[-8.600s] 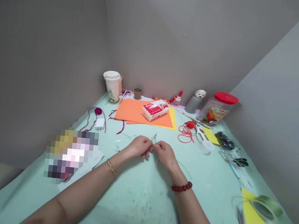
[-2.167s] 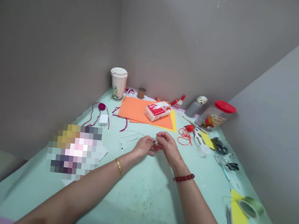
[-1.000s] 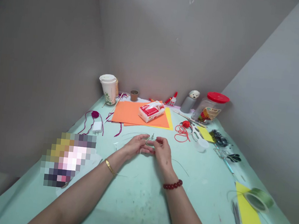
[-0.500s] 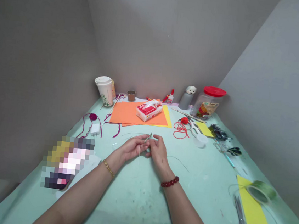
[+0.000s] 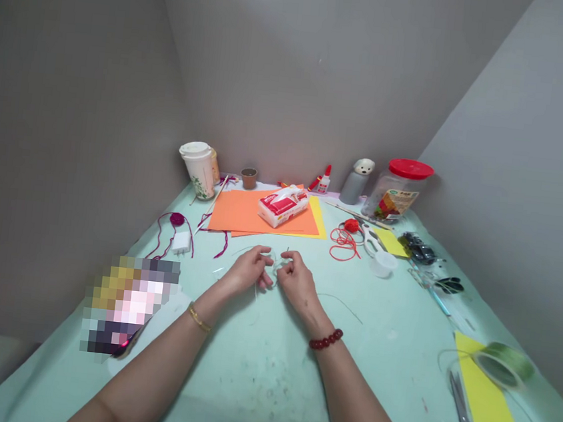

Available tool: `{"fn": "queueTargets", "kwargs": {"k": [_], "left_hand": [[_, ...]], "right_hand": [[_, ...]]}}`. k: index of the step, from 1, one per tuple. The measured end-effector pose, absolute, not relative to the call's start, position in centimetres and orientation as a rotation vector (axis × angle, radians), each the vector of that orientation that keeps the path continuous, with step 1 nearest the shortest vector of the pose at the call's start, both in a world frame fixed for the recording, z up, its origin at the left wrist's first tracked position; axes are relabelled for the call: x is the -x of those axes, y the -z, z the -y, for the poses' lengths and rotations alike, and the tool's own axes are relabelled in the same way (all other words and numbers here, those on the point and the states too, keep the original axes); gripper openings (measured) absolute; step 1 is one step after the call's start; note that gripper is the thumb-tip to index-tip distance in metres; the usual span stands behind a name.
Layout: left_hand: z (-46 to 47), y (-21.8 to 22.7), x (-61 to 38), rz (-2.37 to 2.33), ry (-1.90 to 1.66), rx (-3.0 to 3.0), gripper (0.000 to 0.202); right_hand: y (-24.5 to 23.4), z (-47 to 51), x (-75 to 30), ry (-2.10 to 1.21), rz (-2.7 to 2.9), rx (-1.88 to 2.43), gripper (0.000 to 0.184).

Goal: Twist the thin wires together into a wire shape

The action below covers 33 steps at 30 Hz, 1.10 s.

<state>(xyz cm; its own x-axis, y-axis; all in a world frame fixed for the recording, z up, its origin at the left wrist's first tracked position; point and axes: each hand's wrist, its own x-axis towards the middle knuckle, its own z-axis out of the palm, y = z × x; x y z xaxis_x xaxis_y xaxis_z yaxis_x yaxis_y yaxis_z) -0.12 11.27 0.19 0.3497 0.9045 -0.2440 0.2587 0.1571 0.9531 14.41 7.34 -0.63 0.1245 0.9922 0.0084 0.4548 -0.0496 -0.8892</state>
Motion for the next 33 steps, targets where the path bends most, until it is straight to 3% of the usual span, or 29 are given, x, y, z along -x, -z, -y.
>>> {"fn": "queueTargets", "kwargs": {"k": [5,18,33], "left_hand": [[-10.7,-0.6,0.4,-1.406,-0.565,-1.939,0.019],[-9.6,-2.2,0.2,-1.519,-0.415,-2.081,0.023],[-9.7,-2.1,0.5,-1.507,-0.359,-2.063,0.023]], "right_hand": [[0.8,-7.3,-14.2,-0.701,1.573,1.638,0.023],[1.7,-8.4,-14.2,-0.467,1.824,1.453,0.021],[1.8,-8.6,-14.7,-0.399,1.714,1.615,0.021]]}}
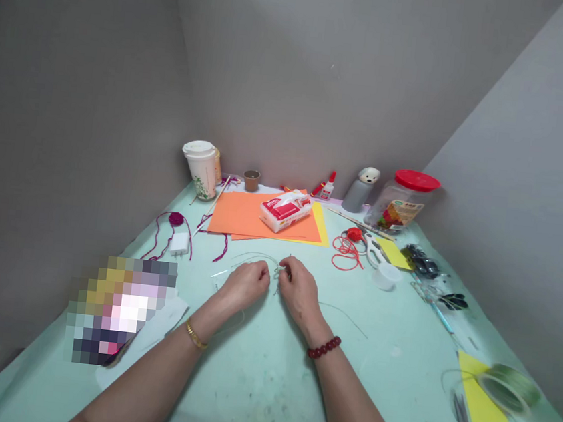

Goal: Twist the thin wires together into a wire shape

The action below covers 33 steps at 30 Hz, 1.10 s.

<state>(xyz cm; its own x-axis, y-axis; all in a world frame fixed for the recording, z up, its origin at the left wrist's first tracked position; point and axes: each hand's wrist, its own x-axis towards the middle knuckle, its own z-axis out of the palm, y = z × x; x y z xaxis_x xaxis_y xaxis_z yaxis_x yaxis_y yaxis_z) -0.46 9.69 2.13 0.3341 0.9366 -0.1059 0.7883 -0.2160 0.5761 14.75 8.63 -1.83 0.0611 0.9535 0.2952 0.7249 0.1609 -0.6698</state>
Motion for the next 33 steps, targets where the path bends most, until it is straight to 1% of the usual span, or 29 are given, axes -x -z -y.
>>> {"fn": "queueTargets", "kwargs": {"k": [4,10,14,18,21,25,30,33], "left_hand": [[-9.5,-2.1,0.2,-1.493,-0.374,-2.040,0.024],[-9.4,-1.7,-0.3,-1.431,-0.579,-2.026,0.024],[-9.5,-1.0,-0.8,-1.425,-0.584,-1.951,0.023],[-9.6,-0.2,-1.3,-1.505,-0.620,-1.964,0.025],[-9.6,0.4,-1.7,-1.541,-0.615,-1.961,0.025],[-9.7,0.6,-1.9,-1.591,-0.604,-1.957,0.023],[-9.8,0.5,-1.9,-1.602,-0.580,-1.924,0.022],[-9.8,0.6,-1.9,-1.606,-0.589,-1.899,0.020]], "right_hand": [[1.7,-8.4,-15.0,-0.400,1.774,1.633,0.016],[1.6,-8.2,-15.1,-0.375,1.783,1.682,0.017],[1.5,-7.8,-15.3,-0.388,1.755,1.733,0.018],[1.1,-7.5,-15.4,-0.457,1.744,1.742,0.023],[0.3,-7.5,-15.5,-0.494,1.628,1.766,0.026],[-0.7,-7.9,-15.7,-0.657,1.498,1.843,0.023],[-0.6,-8.6,-15.6,-0.796,1.540,1.866,0.026],[-0.3,-8.9,-15.5,-0.880,1.545,1.853,0.023]]}}
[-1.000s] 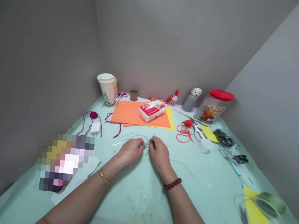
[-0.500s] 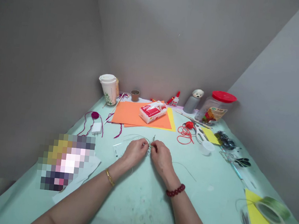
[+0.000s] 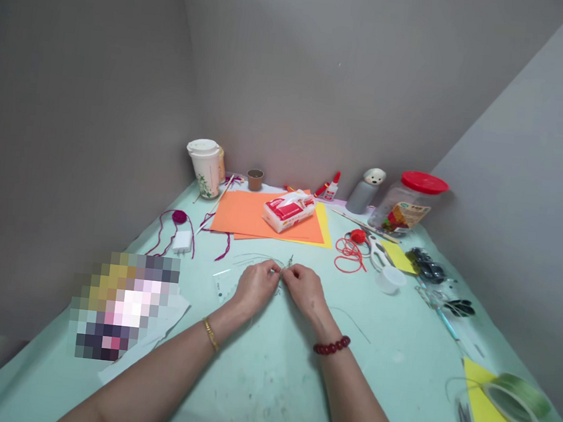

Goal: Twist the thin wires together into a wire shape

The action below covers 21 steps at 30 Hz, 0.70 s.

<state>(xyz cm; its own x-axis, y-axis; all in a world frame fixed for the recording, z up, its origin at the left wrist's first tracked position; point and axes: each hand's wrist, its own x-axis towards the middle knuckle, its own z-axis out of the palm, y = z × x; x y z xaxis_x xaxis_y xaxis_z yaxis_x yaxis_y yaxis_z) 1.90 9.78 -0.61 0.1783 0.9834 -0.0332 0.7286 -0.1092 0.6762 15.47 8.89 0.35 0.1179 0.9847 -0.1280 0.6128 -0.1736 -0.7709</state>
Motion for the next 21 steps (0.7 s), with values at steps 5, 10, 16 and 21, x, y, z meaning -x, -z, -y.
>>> {"fn": "queueTargets", "kwargs": {"k": [5,10,16,21], "left_hand": [[-9.8,1.1,-2.1,-1.615,-0.609,-1.908,0.011],[-9.8,1.1,-2.0,-1.605,-0.589,-1.909,0.010],[-9.7,0.9,-1.9,-1.580,-0.564,-1.934,0.020],[-9.1,0.6,-1.8,-1.527,-0.531,-1.990,0.024]], "right_hand": [[-0.3,-9.1,-15.2,-1.062,1.435,1.877,0.023],[-0.2,-9.4,-15.0,-1.075,1.427,1.822,0.019],[-0.2,-9.7,-15.3,-1.085,1.398,1.821,0.015],[-0.2,-10.0,-15.0,-1.057,1.424,1.834,0.011]]}}
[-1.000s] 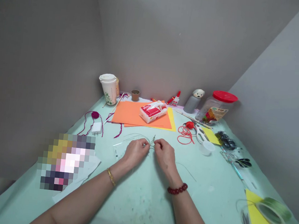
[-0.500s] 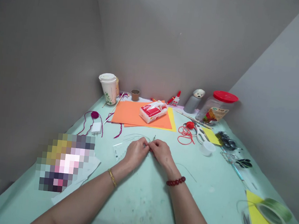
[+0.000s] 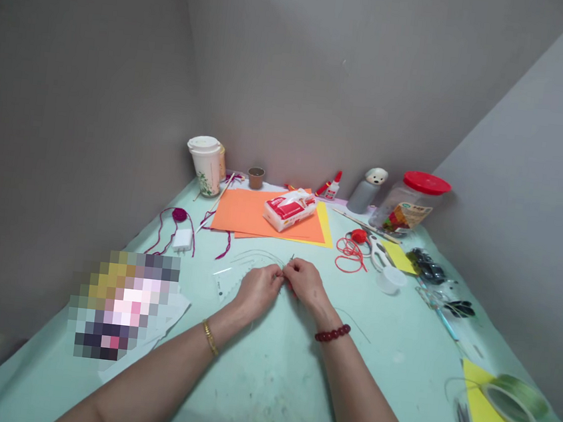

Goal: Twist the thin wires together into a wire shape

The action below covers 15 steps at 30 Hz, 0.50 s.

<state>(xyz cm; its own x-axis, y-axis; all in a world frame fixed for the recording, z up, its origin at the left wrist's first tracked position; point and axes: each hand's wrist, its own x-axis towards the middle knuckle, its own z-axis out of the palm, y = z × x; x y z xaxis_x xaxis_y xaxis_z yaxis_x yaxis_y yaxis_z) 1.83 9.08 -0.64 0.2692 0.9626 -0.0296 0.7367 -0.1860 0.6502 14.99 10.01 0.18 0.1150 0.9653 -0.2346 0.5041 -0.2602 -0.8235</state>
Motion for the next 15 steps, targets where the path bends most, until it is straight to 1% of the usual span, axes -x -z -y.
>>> {"fn": "queueTargets", "kwargs": {"k": [6,7,9,11,12,15], "left_hand": [[-9.0,0.6,-1.8,-1.538,-0.529,-1.994,0.026],[-9.1,0.6,-1.7,-1.548,-0.538,-1.987,0.026],[-9.2,0.5,-1.7,-1.566,-0.548,-1.966,0.025],[-9.2,0.4,-1.6,-1.568,-0.541,-1.931,0.022],[-9.2,0.4,-1.6,-1.564,-0.539,-1.909,0.021],[-9.2,0.2,-1.6,-1.549,-0.552,-1.879,0.018]], "right_hand": [[-0.6,-9.7,-14.8,-1.027,1.434,1.863,0.015],[-0.9,-9.4,-15.1,-0.959,1.437,1.855,0.018],[-1.5,-8.6,-15.6,-0.672,1.438,1.836,0.023],[-2.1,-7.4,-15.9,-0.411,1.399,1.840,0.022],[-2.2,-6.8,-15.8,-0.397,1.378,1.862,0.020],[-2.4,-5.3,-14.9,-0.647,1.341,1.955,0.025]]}}
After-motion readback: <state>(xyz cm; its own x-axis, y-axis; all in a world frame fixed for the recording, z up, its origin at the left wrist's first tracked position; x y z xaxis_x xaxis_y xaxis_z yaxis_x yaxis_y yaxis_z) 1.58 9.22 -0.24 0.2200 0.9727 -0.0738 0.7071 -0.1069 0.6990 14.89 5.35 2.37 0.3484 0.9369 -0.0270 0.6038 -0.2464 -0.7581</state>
